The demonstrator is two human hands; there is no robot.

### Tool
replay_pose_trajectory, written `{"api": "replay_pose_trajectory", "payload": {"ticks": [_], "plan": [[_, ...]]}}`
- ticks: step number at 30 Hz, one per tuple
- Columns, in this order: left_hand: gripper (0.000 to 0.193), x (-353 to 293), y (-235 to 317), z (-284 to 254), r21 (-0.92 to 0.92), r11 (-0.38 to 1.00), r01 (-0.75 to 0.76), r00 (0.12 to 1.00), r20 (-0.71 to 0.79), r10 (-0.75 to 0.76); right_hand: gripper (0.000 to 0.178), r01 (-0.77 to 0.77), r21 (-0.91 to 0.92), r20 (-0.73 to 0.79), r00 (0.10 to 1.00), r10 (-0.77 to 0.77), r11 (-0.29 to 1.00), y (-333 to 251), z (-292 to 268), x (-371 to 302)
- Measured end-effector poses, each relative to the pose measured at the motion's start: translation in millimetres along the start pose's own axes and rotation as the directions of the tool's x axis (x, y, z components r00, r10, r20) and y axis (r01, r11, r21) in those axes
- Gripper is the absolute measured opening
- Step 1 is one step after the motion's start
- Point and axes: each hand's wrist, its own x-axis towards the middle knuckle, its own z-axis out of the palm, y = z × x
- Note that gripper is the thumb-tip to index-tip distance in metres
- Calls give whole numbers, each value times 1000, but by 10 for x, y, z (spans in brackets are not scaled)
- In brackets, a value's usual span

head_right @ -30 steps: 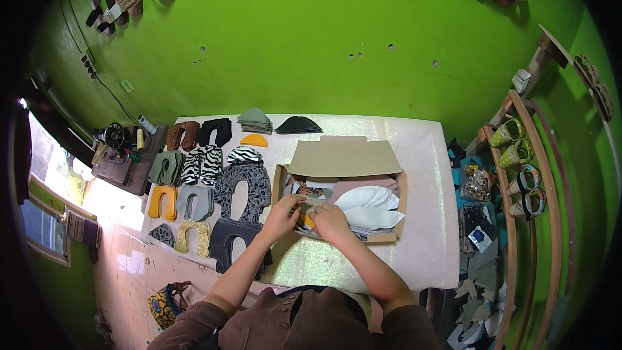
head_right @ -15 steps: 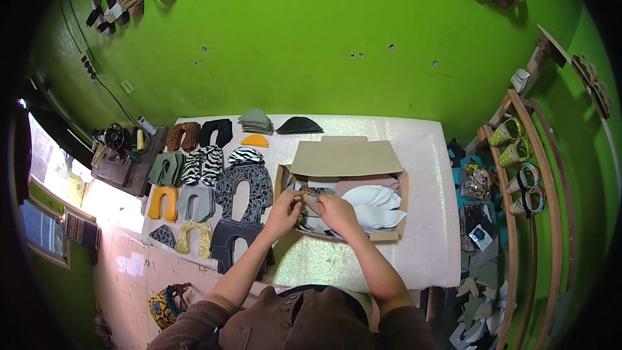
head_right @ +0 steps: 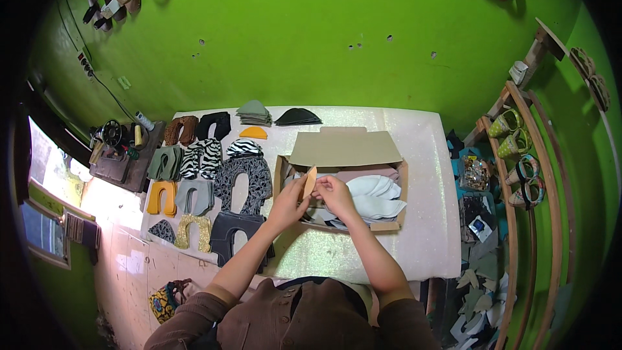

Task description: Sorting and arranging various shoe upper components on a workbench.

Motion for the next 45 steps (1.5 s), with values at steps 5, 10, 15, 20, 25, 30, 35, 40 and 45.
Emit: {"api": "replay_pose_trajectory", "payload": {"ticks": [5, 10, 15, 20, 25, 30, 35, 40, 45], "plan": [[43, 2, -109, -74, -15, 1000, 25, 997, -77, -26, 17, 194, -684, 204, 976, -71, 704, -101, -51, -79], [40, 54, -12, -198, -331, 846, 419, 908, 117, -404, 23, 446, -847, 455, 890, -40, 291, 136, -75, -167], [35, 19, -234, -139, -749, 511, 421, 883, 210, -420, 18, 492, -867, 498, 862, 97, 79, 57, 17, -125], [34, 6, -284, -233, -823, 361, 438, 842, 235, -485, 16, 344, -853, 345, 936, -70, 391, -42, -69, -95], [30, 30, -302, -208, -812, 385, 440, 844, 227, -485, 18, 192, -784, 222, 975, -22, 591, -174, -205, -113], [30, 66, -345, -134, -728, 542, 421, 885, 200, -419, 20, 473, -881, 471, 871, -142, -20, 102, -21, -214], [31, 28, -247, -168, -730, 514, 450, 866, 216, -451, 17, 361, -864, 301, 929, -214, 352, 28, -78, -113], [29, 16, -284, -174, -747, 510, 426, 870, 185, -457, 16, 110, -410, 118, 991, -66, 905, -102, -269, 5], [34, 45, -162, -167, -667, 616, 419, 903, 232, -363, 17, 117, -392, 206, 978, -37, 912, -134, -312, -3]]}}
